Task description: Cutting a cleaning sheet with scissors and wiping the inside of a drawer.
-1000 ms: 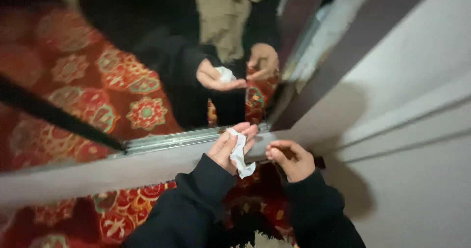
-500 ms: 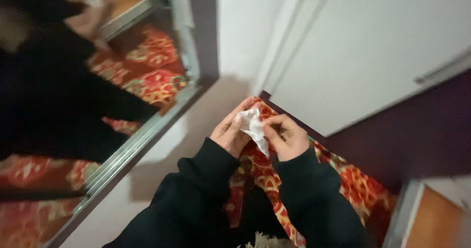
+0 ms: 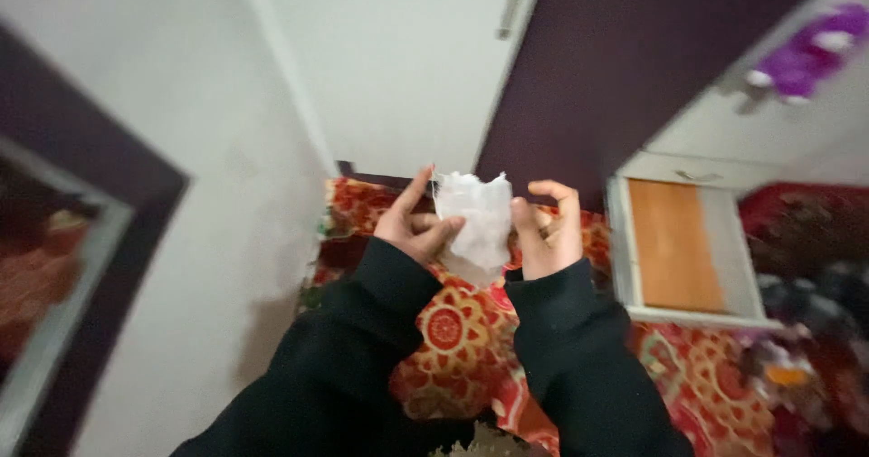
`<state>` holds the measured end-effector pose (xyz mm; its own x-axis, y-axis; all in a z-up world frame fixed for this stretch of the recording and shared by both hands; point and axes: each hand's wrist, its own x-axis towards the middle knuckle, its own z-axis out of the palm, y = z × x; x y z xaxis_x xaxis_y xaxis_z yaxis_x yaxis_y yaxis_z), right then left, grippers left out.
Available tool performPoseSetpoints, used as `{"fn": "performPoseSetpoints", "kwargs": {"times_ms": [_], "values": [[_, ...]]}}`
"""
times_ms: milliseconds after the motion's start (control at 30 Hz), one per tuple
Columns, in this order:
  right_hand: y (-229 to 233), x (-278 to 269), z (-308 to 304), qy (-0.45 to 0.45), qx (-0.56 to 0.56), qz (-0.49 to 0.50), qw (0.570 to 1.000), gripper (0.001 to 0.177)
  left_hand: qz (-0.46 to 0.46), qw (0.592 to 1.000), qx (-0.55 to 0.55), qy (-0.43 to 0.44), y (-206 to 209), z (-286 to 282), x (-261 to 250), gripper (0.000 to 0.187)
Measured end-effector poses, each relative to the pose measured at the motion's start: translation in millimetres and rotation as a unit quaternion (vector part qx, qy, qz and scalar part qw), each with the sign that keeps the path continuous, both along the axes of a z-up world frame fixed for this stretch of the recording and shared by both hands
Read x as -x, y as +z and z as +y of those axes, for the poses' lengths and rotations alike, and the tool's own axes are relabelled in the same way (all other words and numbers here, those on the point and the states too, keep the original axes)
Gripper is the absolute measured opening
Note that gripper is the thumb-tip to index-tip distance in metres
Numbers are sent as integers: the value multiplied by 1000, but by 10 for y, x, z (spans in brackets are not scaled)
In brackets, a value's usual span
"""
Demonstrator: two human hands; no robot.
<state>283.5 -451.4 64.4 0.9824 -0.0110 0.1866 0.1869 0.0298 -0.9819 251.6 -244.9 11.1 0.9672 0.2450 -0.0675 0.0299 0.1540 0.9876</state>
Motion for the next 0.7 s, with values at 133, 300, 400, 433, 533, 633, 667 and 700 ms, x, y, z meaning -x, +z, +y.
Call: {"fn": "performPoseSetpoints", "kwargs": {"times_ms": [133, 300, 400, 433, 533, 633, 667, 700], "values": [[50, -112, -1287, 85, -19, -13, 996, 79, -63, 997, -23, -36, 568, -1163, -156, 92], [38, -227, -2653, -2, 71, -105, 992, 23, -86, 977, -121, -151, 568, -2360, -579, 62], [186, -99, -3233, -41, 74, -110, 990, 34, -94, 981, -1, -168, 388, -3291, -662, 52], [294, -53, -3382, -52, 76, -108, 990, 34, -93, 979, 0, -179, 386, -3423, -728, 52], [435, 97, -3783, -107, 71, -63, 990, 39, -64, 978, -18, -199, 406, -3786, -814, 49], [318, 110, -4183, -164, 68, -85, 980, 36, -104, 975, -84, -179, 561, -4151, -882, 42], [274, 114, -4302, -176, 58, -92, 978, 36, -108, 974, -88, -177, 583, -4259, -914, 38], [216, 121, -4438, -188, 47, -99, 976, 37, -112, 974, -93, -174, 596, -4383, -940, 34]]}}
